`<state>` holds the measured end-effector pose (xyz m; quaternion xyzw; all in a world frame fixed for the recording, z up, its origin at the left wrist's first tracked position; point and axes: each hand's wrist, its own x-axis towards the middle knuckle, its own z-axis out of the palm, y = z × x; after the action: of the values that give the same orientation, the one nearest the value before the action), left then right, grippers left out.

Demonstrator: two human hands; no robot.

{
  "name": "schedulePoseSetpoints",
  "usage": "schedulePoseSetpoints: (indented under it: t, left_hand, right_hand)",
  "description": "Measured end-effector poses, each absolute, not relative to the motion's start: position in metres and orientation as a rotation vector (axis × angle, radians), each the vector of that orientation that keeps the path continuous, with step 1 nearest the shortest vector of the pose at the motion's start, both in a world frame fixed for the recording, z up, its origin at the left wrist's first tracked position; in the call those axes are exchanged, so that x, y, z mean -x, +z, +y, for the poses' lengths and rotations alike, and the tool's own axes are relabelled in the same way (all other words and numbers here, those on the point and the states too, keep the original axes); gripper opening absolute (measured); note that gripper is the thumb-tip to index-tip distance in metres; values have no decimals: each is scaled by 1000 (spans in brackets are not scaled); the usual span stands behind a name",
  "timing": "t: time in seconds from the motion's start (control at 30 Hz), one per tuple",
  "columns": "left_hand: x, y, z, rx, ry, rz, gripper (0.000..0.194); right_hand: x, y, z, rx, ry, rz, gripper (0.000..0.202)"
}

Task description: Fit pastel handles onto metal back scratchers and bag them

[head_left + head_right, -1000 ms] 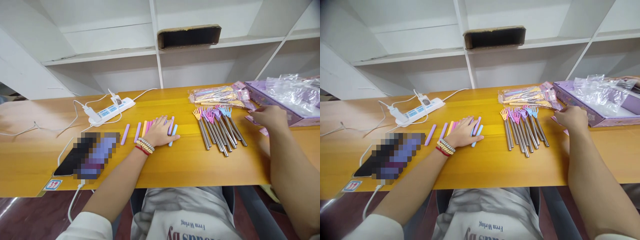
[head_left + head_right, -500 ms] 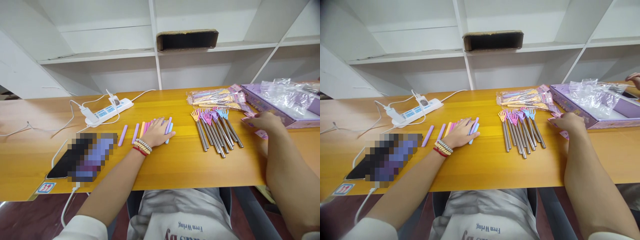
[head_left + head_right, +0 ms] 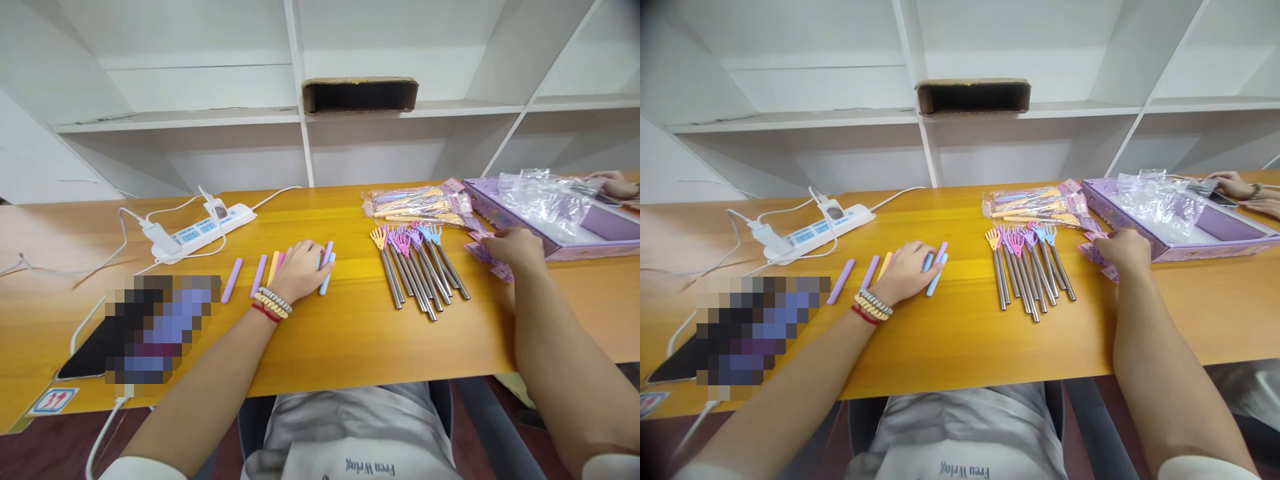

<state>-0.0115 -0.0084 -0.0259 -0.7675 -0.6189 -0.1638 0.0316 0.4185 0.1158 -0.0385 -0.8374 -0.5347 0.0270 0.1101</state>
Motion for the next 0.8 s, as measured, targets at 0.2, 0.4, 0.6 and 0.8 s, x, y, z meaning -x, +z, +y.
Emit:
schedulePoseSetpoints:
  t: [0.2,0.4,0.6,0.8]
  left_hand:
    - [16,-15,-8,2284,-524,-1998,26]
    - [49,-5,-4,2084,-551,-2201,32]
    - [62,0,-3,2068,-575,-2252,31]
    - [66,6,-10,2562,-309,-2062,70]
  right_hand:
    - [-416,-43,120,2552,103,-1676,53]
    - [-399,-33,109,2315,-41,-1465,54]
    - [-387,-33,110,2103,-146,-1572,42]
    - [-365,-31,103,1994,-123,-1741,36]
